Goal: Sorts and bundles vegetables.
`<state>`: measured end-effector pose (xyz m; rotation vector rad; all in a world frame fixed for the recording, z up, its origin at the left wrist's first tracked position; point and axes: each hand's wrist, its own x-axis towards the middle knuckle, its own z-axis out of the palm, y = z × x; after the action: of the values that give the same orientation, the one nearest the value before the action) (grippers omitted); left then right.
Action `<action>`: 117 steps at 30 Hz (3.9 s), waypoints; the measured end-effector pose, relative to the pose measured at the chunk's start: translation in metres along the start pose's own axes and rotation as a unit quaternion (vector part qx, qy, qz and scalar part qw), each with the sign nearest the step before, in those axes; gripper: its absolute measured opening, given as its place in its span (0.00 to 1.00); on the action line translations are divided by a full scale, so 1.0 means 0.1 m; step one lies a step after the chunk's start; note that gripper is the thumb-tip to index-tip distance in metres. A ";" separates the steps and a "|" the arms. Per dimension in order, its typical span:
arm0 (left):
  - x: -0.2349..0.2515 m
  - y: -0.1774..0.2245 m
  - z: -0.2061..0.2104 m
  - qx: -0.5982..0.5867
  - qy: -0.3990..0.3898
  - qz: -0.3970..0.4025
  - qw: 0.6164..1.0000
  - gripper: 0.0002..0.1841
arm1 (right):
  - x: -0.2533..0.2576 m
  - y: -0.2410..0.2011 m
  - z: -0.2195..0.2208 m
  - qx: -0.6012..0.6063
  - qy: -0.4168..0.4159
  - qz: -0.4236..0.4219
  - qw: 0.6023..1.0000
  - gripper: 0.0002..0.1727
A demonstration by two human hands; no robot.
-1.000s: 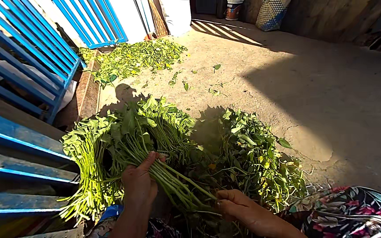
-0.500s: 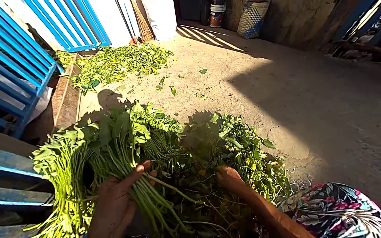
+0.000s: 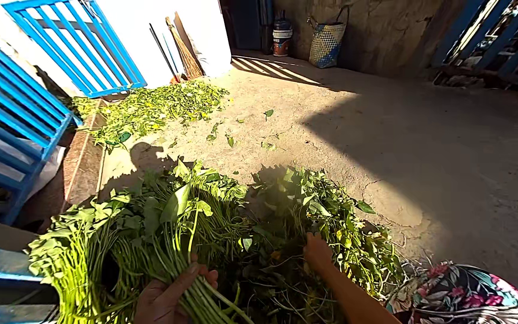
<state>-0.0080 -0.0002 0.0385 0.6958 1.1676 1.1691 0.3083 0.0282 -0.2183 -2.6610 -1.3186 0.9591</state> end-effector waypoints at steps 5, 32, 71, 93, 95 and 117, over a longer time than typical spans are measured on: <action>-0.01 -0.04 0.09 -0.004 -0.011 0.003 1.000 0.08 | 0.05 -0.04 0.11 0.015 -0.019 -0.021 0.999 0.24; -0.03 -0.09 0.15 0.010 0.040 0.011 0.999 0.07 | -0.55 -0.35 -1.65 0.216 0.096 -0.139 0.962 0.16; -0.04 -0.49 0.16 0.030 -0.060 0.142 0.988 0.14 | -2.05 -0.77 -0.23 0.135 0.442 -0.460 0.758 0.07; 0.22 -0.71 -0.26 0.027 -0.175 0.185 0.967 0.14 | -2.13 -0.76 -0.31 0.116 0.439 -0.474 0.755 0.08; 0.14 -0.67 -0.17 -0.010 -0.155 0.167 0.974 0.12 | -2.15 -0.75 -0.33 0.131 0.438 -0.477 0.751 0.07; 0.12 -0.69 -0.06 -0.085 -0.126 0.127 0.980 0.10 | -2.18 -0.75 -0.40 0.148 0.394 -0.487 0.765 0.10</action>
<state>0.0081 -0.0100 -0.0292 0.8512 0.7716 1.3320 0.1767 -0.0721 -0.0530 -1.3997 -1.7031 -0.1078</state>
